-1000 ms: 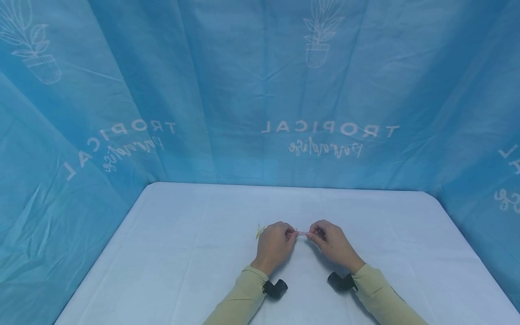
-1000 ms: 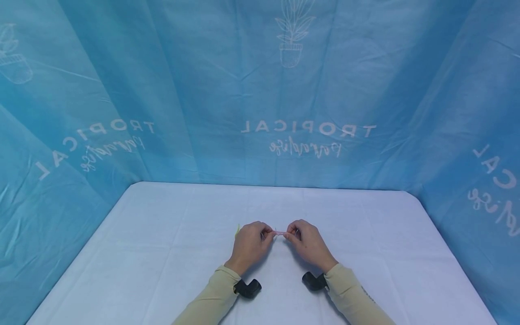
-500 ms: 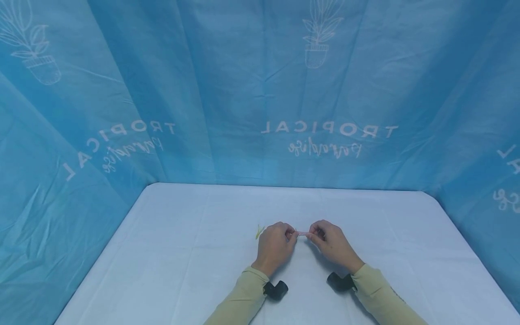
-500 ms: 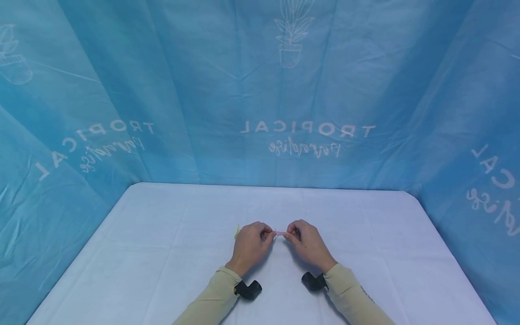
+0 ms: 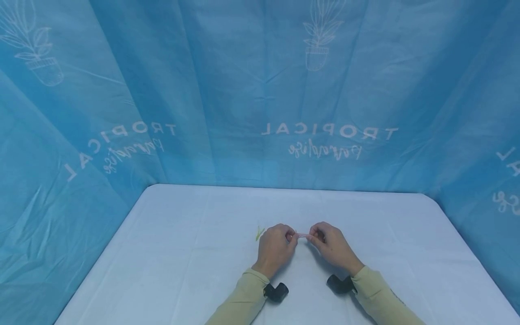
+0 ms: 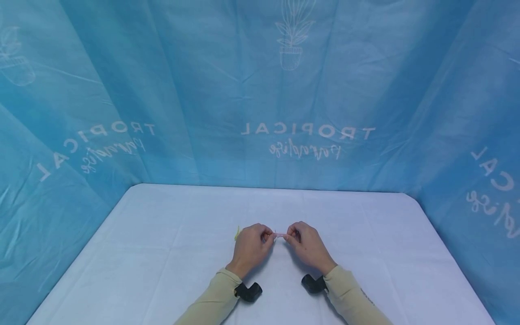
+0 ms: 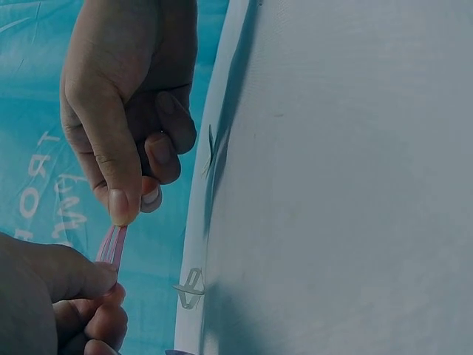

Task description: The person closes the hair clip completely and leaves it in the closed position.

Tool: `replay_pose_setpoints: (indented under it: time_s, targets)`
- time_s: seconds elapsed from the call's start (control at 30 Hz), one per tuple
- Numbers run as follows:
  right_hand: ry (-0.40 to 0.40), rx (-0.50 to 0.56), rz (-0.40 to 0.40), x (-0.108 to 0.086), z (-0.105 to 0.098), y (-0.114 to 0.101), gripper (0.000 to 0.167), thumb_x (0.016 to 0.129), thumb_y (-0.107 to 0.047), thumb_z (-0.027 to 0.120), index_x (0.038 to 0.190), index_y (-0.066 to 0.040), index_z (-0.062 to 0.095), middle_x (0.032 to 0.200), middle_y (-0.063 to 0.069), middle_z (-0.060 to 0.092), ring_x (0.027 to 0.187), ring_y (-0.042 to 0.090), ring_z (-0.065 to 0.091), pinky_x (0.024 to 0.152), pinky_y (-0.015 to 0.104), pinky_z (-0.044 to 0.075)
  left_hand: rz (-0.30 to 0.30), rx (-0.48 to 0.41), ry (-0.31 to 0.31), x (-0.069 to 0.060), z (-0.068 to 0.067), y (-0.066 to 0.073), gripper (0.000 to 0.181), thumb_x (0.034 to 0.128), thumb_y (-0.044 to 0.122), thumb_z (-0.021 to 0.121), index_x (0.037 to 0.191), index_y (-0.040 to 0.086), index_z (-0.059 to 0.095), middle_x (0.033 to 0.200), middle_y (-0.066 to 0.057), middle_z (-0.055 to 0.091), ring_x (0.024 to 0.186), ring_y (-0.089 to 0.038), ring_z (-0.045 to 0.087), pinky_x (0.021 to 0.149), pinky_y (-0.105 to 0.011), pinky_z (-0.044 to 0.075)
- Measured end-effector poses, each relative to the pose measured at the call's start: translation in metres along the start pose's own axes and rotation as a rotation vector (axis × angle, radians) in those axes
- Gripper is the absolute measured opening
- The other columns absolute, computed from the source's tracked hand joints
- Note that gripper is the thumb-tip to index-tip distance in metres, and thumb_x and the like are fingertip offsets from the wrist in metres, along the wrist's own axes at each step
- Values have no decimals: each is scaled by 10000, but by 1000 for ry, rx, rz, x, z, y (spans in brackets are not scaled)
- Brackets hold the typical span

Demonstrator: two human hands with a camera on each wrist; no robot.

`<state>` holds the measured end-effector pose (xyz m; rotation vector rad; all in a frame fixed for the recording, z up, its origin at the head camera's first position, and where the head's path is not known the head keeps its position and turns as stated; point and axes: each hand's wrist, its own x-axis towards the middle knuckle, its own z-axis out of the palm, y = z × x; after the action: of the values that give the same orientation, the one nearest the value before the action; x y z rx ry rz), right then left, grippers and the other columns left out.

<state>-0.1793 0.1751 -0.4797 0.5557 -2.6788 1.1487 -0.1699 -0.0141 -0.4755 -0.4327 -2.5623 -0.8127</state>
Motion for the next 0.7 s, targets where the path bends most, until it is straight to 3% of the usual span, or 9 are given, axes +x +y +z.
replay_pose_setpoints:
  time_s: [0.7]
  targets:
    - [-2,-24,-8,0,0,1,119,943,-150,713,864,-118,629,742,-80,513,662,60,443,598,260,407,25,14,31,-2,3,0,84,840,197,792,843,118,763,691,79,624,599,-7,496,545,-167,384]
